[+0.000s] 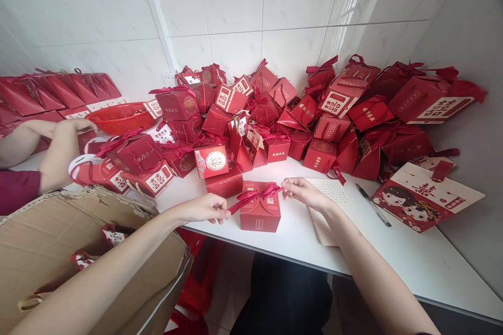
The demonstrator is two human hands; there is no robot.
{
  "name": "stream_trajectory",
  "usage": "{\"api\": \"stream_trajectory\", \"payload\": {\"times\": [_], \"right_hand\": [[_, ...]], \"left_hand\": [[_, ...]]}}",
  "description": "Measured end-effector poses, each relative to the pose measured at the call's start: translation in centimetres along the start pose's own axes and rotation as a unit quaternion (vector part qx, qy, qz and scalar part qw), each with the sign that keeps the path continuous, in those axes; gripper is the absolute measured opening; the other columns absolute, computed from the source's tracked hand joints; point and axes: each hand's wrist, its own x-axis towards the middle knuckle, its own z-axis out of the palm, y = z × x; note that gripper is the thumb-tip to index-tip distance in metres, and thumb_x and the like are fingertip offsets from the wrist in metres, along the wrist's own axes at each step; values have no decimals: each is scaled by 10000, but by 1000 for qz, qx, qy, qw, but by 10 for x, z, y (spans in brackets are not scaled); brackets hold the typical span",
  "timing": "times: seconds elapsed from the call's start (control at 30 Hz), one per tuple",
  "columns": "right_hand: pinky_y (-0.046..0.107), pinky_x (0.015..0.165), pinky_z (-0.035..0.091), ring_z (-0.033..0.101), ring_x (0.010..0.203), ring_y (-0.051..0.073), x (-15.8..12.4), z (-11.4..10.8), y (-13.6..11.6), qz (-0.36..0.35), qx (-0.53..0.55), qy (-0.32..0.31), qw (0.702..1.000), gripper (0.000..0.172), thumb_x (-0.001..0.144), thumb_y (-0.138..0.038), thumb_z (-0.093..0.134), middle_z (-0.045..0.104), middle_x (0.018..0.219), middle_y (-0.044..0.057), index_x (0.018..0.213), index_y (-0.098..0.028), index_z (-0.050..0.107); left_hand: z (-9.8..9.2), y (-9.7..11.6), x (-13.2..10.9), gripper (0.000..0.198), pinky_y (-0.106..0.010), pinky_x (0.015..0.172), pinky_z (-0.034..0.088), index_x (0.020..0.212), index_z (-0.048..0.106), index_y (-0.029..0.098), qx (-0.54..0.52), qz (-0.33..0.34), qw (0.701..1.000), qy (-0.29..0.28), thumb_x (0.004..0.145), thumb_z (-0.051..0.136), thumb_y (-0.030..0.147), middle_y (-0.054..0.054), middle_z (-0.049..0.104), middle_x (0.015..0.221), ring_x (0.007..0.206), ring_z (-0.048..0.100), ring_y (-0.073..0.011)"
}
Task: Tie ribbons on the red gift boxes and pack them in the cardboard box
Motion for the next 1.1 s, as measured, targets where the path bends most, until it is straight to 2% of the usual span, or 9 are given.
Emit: {"api": "stream_trajectory", "payload": {"times": [0.4,0.53,0.7,0.9,1.1], "right_hand": [[276,644,357,515,590,113,-12,-29,-5,-15,20,19,999,355,692,-468,692,522,577,-25,618,-157,538],[269,618,361,514,569,112,-16,-44,-3,-25,46,34,998,345,689,-433,709,486,546,-36,574,-163,529],[269,619,408,502,536,106,-18,-54,-2,-42,100,61,992,359,642,-413,750,414,501,-55,521,-169,516],[262,609,466,465,494,85,-21,-62,-9,-87,176,130,972,434,603,-414,779,361,457,-69,455,-178,446],[251,553,494,420,456,67,-24,-67,-13,-116,252,178,944,448,570,-346,810,337,439,-88,473,-185,403]], "left_hand": [[-2,-4,0,398,-234,574,371,602,480,165,76,-38,996,-4,600,637,531,2,548,602,608,501,-124],[-4,-8,1,403,-224,543,331,575,436,168,125,-59,990,-21,584,620,526,0,547,605,572,453,-112],[-7,-16,3,379,-220,495,248,569,467,162,189,-57,980,-30,593,596,518,20,500,546,504,352,-93],[-7,-23,5,291,-229,487,236,526,447,169,252,-78,964,-43,603,562,426,50,383,466,468,310,-94],[-5,-23,4,233,-237,499,266,509,426,172,234,-83,967,-54,603,547,348,31,454,490,479,365,-105]]}}
